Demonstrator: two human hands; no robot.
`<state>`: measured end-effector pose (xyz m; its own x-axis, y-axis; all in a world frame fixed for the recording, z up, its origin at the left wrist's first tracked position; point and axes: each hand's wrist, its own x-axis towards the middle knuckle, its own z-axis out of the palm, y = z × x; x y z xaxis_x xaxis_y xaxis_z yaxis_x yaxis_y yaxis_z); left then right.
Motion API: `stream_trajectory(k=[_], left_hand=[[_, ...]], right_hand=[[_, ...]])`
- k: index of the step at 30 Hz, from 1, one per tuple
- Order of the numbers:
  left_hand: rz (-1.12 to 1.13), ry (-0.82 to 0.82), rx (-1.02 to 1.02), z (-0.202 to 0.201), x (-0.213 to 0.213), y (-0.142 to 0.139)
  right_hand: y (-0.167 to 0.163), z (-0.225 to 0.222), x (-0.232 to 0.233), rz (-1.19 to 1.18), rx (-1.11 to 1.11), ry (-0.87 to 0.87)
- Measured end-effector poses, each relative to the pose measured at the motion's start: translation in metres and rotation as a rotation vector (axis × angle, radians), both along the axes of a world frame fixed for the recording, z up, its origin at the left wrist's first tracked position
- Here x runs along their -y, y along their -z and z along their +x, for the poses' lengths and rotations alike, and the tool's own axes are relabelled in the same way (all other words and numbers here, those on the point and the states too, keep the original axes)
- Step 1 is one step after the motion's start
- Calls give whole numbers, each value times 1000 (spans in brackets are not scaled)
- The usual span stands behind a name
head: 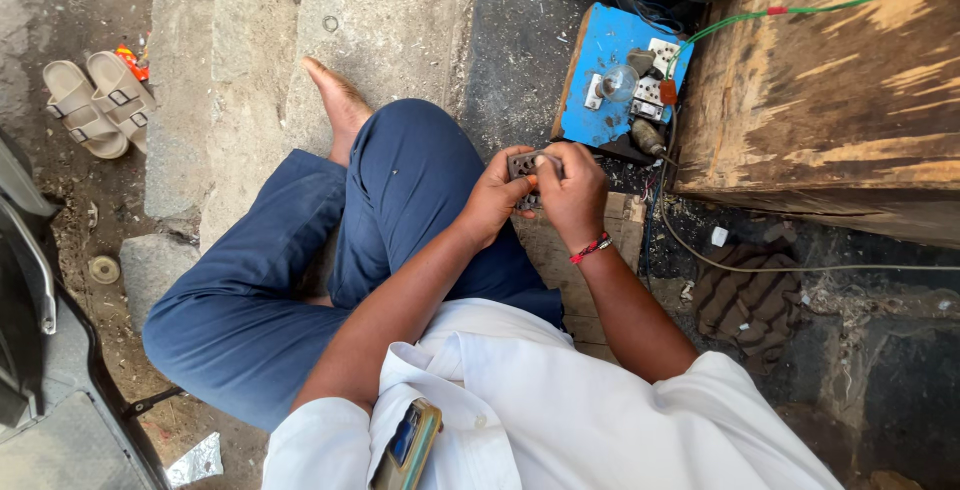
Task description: The person sits on the ground holding a small circular metal component and works on it by hand, picking and pressing at its parts with the fingers while turning it over. A small blue bench machine with wiring sits beside them, and a scooter is parked nearby.
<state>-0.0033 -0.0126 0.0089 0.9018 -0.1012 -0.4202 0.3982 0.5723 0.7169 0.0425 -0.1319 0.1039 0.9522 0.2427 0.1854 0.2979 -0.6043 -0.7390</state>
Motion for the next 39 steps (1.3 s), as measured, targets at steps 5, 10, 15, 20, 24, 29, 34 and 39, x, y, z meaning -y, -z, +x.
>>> stream_trajectory(k=[5, 10, 15, 20, 24, 29, 34, 39], left_hand=[[24, -1, -1, 0, 0, 2], [-10, -11, 33, -1, 0, 4], [35, -6, 35, 0, 1, 4], [-4, 1, -7, 0, 0, 0], [32, 34, -54, 2, -1, -2], [26, 62, -53, 1, -3, -4], [20, 66, -53, 1, -3, -5], [37, 95, -28, 0, -3, -3]], right_hand=[[-1, 0, 0, 42, 17, 0], [1, -2, 0, 6, 16, -33], [8, -4, 1, 71, 46, -7], [13, 8, 9, 124, -73, -53], [7, 18, 17, 30, -141, -146], [-9, 26, 25, -32, -116, -335], [-17, 34, 26, -46, -141, -371], [-22, 40, 33, -81, -146, -423]])
